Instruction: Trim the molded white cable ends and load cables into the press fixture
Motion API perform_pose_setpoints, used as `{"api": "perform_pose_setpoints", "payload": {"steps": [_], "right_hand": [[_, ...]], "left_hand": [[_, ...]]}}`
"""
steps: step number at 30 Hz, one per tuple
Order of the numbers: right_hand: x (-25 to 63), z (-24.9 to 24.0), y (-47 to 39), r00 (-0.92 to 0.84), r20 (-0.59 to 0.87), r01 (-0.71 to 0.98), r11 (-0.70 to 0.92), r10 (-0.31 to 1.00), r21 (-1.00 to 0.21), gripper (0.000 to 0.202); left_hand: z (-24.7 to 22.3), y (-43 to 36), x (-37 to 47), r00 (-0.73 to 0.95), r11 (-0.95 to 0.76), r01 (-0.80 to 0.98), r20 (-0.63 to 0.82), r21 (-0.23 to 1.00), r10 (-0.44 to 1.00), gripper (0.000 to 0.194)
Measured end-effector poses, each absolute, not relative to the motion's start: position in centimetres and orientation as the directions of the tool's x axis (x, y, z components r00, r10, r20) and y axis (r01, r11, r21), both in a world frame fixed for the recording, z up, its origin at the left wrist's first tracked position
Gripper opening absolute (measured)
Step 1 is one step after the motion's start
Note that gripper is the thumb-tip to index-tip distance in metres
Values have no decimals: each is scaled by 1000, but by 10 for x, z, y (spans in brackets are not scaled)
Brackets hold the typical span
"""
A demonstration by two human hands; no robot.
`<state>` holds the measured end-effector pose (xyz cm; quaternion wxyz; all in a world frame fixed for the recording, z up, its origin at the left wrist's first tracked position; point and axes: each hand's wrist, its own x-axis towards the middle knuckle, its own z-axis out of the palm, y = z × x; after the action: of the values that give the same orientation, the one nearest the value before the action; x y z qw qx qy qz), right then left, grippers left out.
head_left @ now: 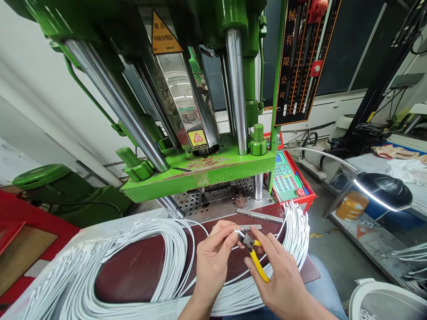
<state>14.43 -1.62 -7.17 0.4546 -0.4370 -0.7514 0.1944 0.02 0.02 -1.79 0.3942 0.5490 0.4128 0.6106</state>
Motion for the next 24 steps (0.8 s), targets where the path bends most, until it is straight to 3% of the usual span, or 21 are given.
{"api": "perform_pose_setpoints", "payload": {"steps": [8,11,13,18,21,24], "right_hand": [[151,-52,-18,-396,324,178,418,859,-891,49],[158,-45,-15,-496,258,40,318,829,-947,33],[162,-45,-12,-577,212,-72,209,789,-975,26],[163,-47,-8,-775,97,-260,-175,624,-950,43],[163,-41,-12,-697,102,-162,-17,709,-987,36],[163,-39,-18,-470,207,153,311,858,-938,37]], "left_hand": [[-25,1,-10,-14,-357,34,358,933,934,15],[-25,2,-12,14,-346,-23,346,938,938,16],[-23,3,-11,34,-320,-80,323,944,946,18],[-14,4,-7,110,-200,-273,237,941,965,20],[-13,4,-7,66,-198,-275,224,941,972,14],[-14,4,-8,43,-204,-273,223,940,974,12]]}}
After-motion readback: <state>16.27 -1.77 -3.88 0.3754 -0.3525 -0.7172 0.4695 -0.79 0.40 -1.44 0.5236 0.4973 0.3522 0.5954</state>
